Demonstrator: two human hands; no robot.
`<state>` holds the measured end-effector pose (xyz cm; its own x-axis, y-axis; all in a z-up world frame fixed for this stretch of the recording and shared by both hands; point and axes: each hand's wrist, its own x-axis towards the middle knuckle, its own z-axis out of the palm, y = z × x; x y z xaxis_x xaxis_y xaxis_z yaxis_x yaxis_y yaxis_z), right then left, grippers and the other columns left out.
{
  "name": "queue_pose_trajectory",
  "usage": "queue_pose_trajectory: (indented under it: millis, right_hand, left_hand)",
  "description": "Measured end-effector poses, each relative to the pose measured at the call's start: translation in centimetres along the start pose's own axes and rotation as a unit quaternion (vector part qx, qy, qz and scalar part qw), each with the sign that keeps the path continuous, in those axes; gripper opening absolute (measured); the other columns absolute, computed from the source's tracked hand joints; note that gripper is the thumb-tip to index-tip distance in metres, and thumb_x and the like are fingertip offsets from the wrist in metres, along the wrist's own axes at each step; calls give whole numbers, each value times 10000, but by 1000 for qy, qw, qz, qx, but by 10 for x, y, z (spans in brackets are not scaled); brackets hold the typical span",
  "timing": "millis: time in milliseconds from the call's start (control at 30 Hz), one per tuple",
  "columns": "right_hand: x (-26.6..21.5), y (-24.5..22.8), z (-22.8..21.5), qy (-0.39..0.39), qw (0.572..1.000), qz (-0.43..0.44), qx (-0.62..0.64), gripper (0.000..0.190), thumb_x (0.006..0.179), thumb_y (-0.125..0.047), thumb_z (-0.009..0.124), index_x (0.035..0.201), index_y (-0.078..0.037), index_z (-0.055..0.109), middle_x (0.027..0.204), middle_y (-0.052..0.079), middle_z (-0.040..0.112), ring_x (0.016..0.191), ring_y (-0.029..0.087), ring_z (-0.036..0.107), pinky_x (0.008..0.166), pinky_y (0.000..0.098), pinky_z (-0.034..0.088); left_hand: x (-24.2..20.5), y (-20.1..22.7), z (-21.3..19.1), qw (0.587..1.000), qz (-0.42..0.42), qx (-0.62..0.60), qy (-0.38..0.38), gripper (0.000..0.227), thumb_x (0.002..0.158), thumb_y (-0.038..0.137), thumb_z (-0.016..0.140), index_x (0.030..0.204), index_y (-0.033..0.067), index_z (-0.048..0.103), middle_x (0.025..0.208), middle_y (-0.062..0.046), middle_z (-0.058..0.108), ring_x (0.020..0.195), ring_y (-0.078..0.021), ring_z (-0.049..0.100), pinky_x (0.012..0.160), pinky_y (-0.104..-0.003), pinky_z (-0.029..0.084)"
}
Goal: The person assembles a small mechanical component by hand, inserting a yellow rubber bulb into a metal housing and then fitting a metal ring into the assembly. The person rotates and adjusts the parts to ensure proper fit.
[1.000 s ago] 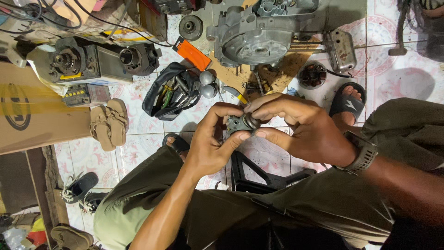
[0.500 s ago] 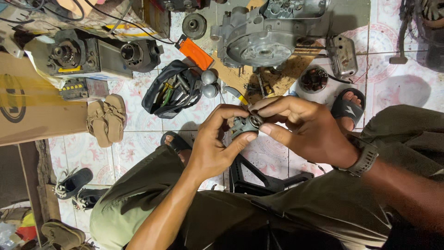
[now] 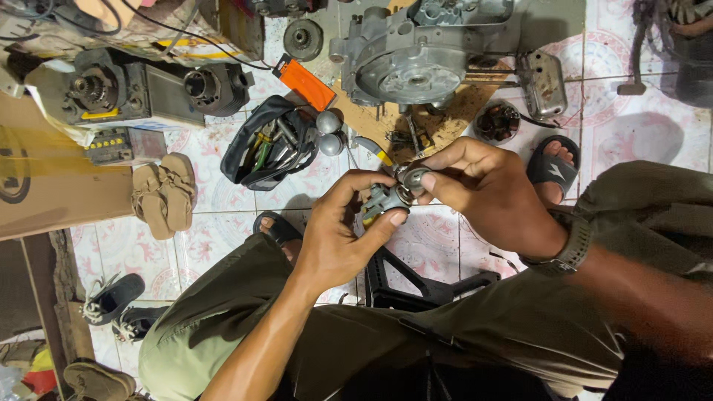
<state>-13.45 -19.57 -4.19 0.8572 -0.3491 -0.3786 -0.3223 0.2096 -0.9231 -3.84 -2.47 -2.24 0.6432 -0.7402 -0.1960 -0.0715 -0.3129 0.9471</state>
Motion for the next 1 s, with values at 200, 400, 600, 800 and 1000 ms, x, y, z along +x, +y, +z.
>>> queue_pose_trajectory:
  millis: [200,400,600,800,1000]
  right_hand:
    - [-6,2,7,62,991,-69,-97,77,811,-62,702,879,-55,667,812,25,715,657,19,566,574,150,445]
    - [-14,0,8,13,980,-167,-111,138,818,-83,697,936,-63,628,1094,65,685,746,16,555,613,158,437]
    - [-12,5,9,-25,981,-185,-48,154,793,-10,698,922,-24,614,1113,128,643,1033,151,625,882,218,505]
    - [-13,-3,6,-36,972,-202,-110,130,836,-76,672,964,-68,653,1116,86,653,895,84,613,561,163,396]
    - [-11,0,8,-49,972,-214,-85,211,836,-23,656,1043,-19,612,1098,115,641,1075,176,612,938,255,509]
  left_hand:
    - [2,-9,3,998,-3,-64,-1,299,828,138,686,1099,107,563,1036,-24,620,932,-100,572,858,-223,455]
    - [3,-5,3,998,11,-60,9,291,836,155,677,1101,88,575,1074,-46,625,1013,-135,589,935,-252,448]
    - [2,-14,5,997,18,-76,2,334,841,180,676,1143,84,567,1083,-49,620,1001,-134,590,926,-257,449]
    - [3,-4,1,999,34,-3,3,358,871,247,626,1196,106,575,1164,-63,616,1103,-173,591,991,-291,433]
    - [3,-10,1,998,52,20,-2,437,903,242,590,1306,96,506,1167,-70,593,1086,-171,577,974,-277,413]
